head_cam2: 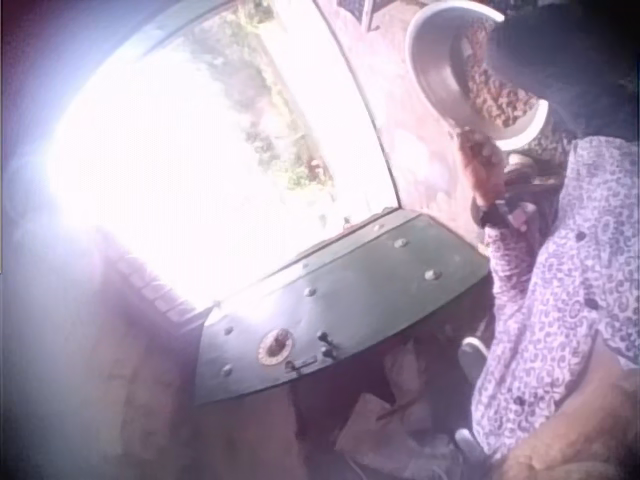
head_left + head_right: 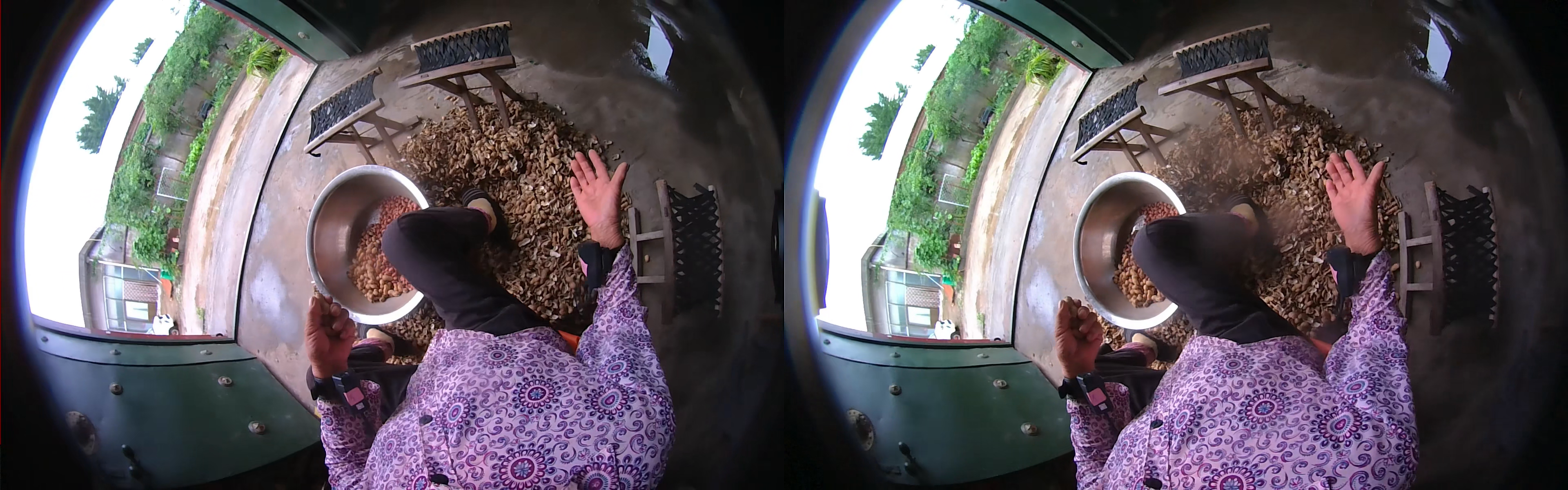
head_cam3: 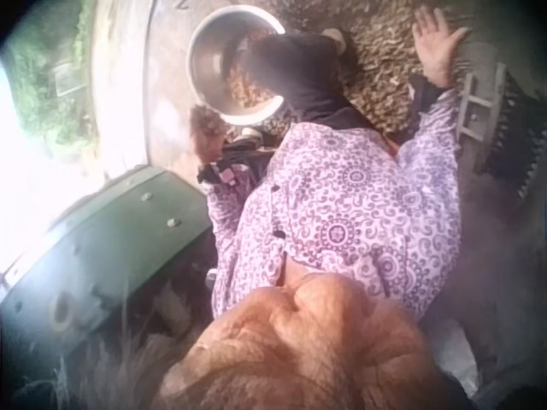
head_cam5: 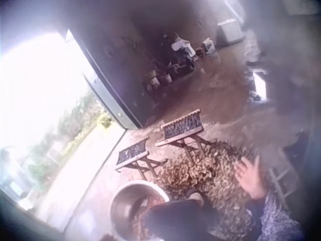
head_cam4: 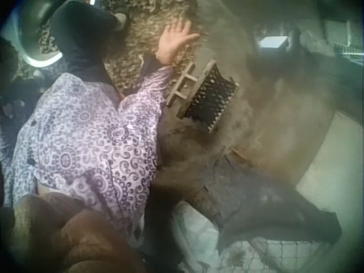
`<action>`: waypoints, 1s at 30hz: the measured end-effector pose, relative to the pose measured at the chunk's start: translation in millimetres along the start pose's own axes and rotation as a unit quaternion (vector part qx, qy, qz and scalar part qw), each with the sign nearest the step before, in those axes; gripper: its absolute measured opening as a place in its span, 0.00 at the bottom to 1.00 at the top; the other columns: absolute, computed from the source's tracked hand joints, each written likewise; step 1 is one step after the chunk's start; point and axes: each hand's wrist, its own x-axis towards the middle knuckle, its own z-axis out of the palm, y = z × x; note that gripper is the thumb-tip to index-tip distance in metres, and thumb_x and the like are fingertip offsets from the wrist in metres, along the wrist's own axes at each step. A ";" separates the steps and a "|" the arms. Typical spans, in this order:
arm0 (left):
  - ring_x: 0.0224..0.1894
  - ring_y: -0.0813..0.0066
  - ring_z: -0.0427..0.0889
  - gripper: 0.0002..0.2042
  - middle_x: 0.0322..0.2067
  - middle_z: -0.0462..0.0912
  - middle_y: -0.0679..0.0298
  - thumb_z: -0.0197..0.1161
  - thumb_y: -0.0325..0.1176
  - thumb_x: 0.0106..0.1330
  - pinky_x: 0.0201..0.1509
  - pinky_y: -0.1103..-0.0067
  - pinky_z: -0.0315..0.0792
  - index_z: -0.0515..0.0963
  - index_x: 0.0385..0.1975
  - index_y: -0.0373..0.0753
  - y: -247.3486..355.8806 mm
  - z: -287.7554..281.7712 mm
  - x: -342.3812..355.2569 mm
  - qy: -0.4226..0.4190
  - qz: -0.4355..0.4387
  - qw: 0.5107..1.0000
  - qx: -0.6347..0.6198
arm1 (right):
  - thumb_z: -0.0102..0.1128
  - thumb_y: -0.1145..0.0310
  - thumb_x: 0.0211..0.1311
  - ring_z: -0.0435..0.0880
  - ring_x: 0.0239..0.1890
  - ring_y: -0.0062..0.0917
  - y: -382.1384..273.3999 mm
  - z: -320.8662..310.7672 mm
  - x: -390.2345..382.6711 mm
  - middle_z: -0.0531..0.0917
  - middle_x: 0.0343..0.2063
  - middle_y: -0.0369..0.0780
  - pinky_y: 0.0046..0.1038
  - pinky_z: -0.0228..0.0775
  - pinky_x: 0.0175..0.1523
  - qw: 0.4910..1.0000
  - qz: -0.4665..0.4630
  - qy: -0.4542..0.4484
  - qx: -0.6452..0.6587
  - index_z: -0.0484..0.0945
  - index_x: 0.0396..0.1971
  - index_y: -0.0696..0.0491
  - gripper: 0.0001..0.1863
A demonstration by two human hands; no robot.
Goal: The person sits on the floor and shells peanuts by hand, placing the shelled nuts into a metal bowl and discarding the shells onto the floor. The person repeatedly picks up peanuts, removes the shells, and drops the kernels into the bowl.
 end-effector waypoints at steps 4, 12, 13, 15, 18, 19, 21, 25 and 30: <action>0.17 0.84 0.62 0.11 0.22 0.70 0.67 0.47 0.40 0.63 0.16 0.87 0.58 0.69 0.32 0.39 -1.4 -16.6 2.9 -0.013 -0.003 0.999 -0.032 | 0.34 0.32 0.50 0.61 0.53 0.25 -9.4 17.6 -5.4 0.65 0.52 0.39 0.27 0.43 0.58 0.999 -0.001 -0.011 -0.034 0.52 0.57 0.54 0.44; 0.16 0.82 0.64 0.10 0.19 0.72 0.69 0.52 0.41 0.61 0.16 0.86 0.58 0.71 0.28 0.42 -4.9 -62.7 14.4 0.010 -0.005 0.994 -0.111 | 0.37 0.33 0.49 0.62 0.53 0.28 -25.8 69.6 -14.4 0.66 0.51 0.41 0.29 0.50 0.56 0.992 0.005 -0.065 -0.107 0.58 0.54 0.55 0.43; 0.16 0.82 0.64 0.09 0.19 0.71 0.69 0.52 0.41 0.61 0.15 0.86 0.57 0.71 0.28 0.42 -3.4 -65.5 16.2 0.026 0.000 0.993 -0.111 | 0.37 0.33 0.49 0.62 0.53 0.28 -26.8 78.5 -16.5 0.66 0.51 0.41 0.29 0.50 0.56 0.989 0.010 -0.077 -0.124 0.58 0.54 0.55 0.43; 0.16 0.83 0.64 0.09 0.18 0.70 0.70 0.52 0.40 0.60 0.16 0.86 0.57 0.70 0.27 0.43 -1.7 -70.5 23.8 0.010 0.006 0.992 -0.128 | 0.37 0.34 0.49 0.63 0.52 0.28 -28.4 94.2 -19.3 0.67 0.51 0.41 0.29 0.51 0.56 0.984 0.013 -0.087 -0.156 0.58 0.54 0.56 0.43; 0.16 0.83 0.63 0.09 0.17 0.69 0.70 0.52 0.40 0.60 0.16 0.86 0.57 0.70 0.26 0.42 -0.4 -75.0 29.4 -0.002 0.021 0.991 -0.133 | 0.36 0.33 0.49 0.64 0.52 0.28 -27.0 118.0 -25.5 0.67 0.50 0.41 0.30 0.52 0.56 0.974 0.014 -0.103 -0.200 0.59 0.53 0.57 0.43; 0.16 0.83 0.63 0.09 0.18 0.70 0.70 0.52 0.40 0.60 0.16 0.87 0.57 0.70 0.28 0.41 -1.2 -76.9 32.0 -0.021 0.027 0.992 -0.123 | 0.35 0.32 0.49 0.65 0.51 0.28 -24.9 127.7 -28.4 0.68 0.49 0.41 0.30 0.53 0.56 0.971 0.009 -0.108 -0.212 0.59 0.53 0.57 0.44; 0.16 0.84 0.63 0.10 0.19 0.71 0.69 0.52 0.40 0.60 0.16 0.87 0.56 0.70 0.30 0.40 -3.0 -75.1 39.0 -0.038 0.033 0.991 -0.121 | 0.35 0.32 0.49 0.65 0.52 0.29 -21.9 145.0 -30.4 0.67 0.50 0.42 0.30 0.53 0.57 0.966 0.010 -0.120 -0.228 0.60 0.53 0.58 0.44; 0.15 0.85 0.63 0.10 0.19 0.70 0.69 0.53 0.40 0.60 0.15 0.87 0.56 0.70 0.29 0.40 -7.2 -82.8 50.5 -0.034 0.028 0.994 -0.098 | 0.33 0.34 0.51 0.64 0.53 0.29 -3.1 172.7 -42.7 0.67 0.51 0.43 0.30 0.52 0.57 0.956 0.012 -0.150 -0.252 0.60 0.53 0.58 0.43; 0.15 0.85 0.63 0.10 0.18 0.70 0.69 0.54 0.40 0.59 0.15 0.87 0.55 0.71 0.29 0.40 -2.3 -90.5 48.6 -0.016 0.042 0.993 -0.105 | 0.32 0.34 0.52 0.65 0.53 0.30 9.7 181.2 -27.9 0.67 0.51 0.44 0.31 0.52 0.58 0.871 0.165 -0.401 -0.233 0.59 0.53 0.60 0.43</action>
